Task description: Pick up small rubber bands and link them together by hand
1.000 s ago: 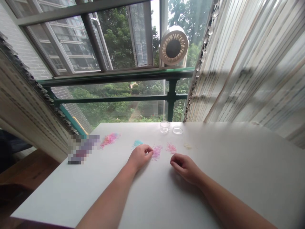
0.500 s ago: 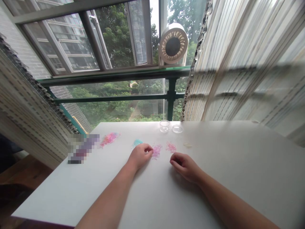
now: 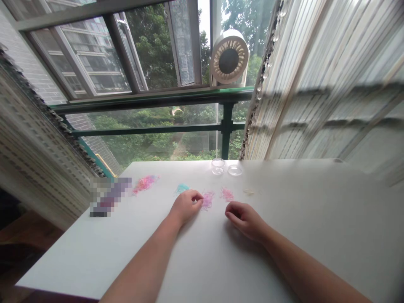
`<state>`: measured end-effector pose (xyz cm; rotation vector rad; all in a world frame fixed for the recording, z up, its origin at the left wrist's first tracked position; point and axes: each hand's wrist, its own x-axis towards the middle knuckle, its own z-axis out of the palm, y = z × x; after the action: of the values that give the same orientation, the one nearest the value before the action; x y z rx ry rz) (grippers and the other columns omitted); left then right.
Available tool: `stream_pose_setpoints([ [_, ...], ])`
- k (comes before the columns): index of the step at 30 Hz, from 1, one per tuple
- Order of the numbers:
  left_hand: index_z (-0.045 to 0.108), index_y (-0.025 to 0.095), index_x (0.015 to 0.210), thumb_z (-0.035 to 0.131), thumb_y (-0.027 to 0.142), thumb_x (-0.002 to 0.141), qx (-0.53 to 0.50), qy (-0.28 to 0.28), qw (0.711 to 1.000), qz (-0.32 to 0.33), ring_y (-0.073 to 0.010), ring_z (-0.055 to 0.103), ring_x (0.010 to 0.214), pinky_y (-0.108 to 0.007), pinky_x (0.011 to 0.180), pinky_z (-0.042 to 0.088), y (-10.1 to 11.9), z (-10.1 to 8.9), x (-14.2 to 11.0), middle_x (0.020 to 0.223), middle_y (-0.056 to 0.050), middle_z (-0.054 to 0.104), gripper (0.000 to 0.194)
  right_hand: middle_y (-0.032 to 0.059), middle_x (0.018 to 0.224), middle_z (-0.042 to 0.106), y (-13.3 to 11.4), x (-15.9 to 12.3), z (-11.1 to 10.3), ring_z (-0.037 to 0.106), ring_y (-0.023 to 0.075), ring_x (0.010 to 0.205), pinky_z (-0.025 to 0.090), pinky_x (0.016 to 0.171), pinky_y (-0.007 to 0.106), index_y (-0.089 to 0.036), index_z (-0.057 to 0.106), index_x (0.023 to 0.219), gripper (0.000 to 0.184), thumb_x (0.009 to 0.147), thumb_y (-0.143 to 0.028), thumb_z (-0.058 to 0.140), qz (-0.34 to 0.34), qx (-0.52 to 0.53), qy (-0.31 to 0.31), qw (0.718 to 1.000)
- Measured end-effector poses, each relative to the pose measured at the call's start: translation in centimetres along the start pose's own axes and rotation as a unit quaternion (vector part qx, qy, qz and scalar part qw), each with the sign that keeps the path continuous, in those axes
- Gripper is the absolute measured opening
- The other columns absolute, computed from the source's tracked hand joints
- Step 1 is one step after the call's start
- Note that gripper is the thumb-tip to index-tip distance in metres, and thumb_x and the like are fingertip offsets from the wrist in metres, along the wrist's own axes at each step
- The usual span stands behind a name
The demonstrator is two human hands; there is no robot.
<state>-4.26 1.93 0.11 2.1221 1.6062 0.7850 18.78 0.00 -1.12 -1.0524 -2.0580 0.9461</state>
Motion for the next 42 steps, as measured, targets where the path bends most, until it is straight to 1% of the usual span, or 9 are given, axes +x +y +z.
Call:
stream_pose_setpoints([
  [9, 0.065, 0.019, 0.078, 0.051, 0.025, 0.074, 0.005, -0.009, 1.000, 0.000, -0.0157, 0.056, 0.077, -0.026, 0.071, 0.045, 0.07, 0.00, -0.07, 0.079, -0.002, 0.065, 0.016, -0.0033, 0.058, 0.046, 0.00, -0.02, 0.03, 0.040, 0.0098, 0.054, 0.033, 0.053, 0.022, -0.017, 0.050, 0.069, 0.013, 0.081, -0.022, 0.047, 0.001, -0.006, -0.001, 1.000],
  [16, 0.066, 0.019, 0.078, 0.051, 0.023, 0.073, 0.011, -0.020, 1.000, 0.007, -0.0146, 0.056, 0.074, -0.025, 0.068, 0.044, 0.21, -0.09, -0.13, 0.078, -0.002, 0.064, 0.016, -0.0033, 0.058, 0.046, 0.13, -0.02, 0.04, 0.040, 0.0096, 0.055, 0.033, 0.053, 0.022, -0.017, 0.049, 0.069, 0.013, 0.081, -0.022, 0.047, 0.001, -0.008, -0.003, 1.000],
  [22, 0.066, 0.020, 0.075, 0.051, 0.024, 0.073, 0.049, -0.028, 0.998, 0.013, -0.0144, 0.055, 0.072, -0.024, 0.066, 0.043, 0.36, -0.25, -0.14, 0.076, -0.002, 0.063, 0.015, -0.0034, 0.059, 0.045, 0.09, -0.10, 0.01, 0.040, 0.0097, 0.055, 0.033, 0.053, 0.022, -0.017, 0.049, 0.069, 0.013, 0.081, -0.022, 0.046, 0.001, -0.008, -0.004, 1.000],
  [29, 0.065, 0.020, 0.075, 0.052, 0.024, 0.073, 0.083, -0.018, 0.996, 0.002, -0.0159, 0.055, 0.076, -0.026, 0.068, 0.042, 0.72, -0.02, -0.36, 0.077, -0.002, 0.063, 0.013, -0.0034, 0.059, 0.046, 0.00, -0.02, -0.04, 0.041, 0.0098, 0.056, 0.033, 0.054, 0.021, -0.017, 0.050, 0.069, 0.012, 0.080, -0.022, 0.047, -0.001, -0.009, -0.001, 1.000],
  [42, 0.065, 0.019, 0.078, 0.053, 0.025, 0.072, 0.045, -0.021, 0.999, -0.022, -0.0155, 0.055, 0.076, -0.025, 0.069, 0.043, 0.67, 0.07, -0.32, 0.078, -0.003, 0.063, 0.015, -0.0033, 0.057, 0.046, -0.11, -0.03, -0.04, 0.040, 0.0097, 0.054, 0.033, 0.053, 0.022, -0.017, 0.050, 0.069, 0.012, 0.080, -0.022, 0.047, 0.000, -0.009, -0.002, 1.000],
])
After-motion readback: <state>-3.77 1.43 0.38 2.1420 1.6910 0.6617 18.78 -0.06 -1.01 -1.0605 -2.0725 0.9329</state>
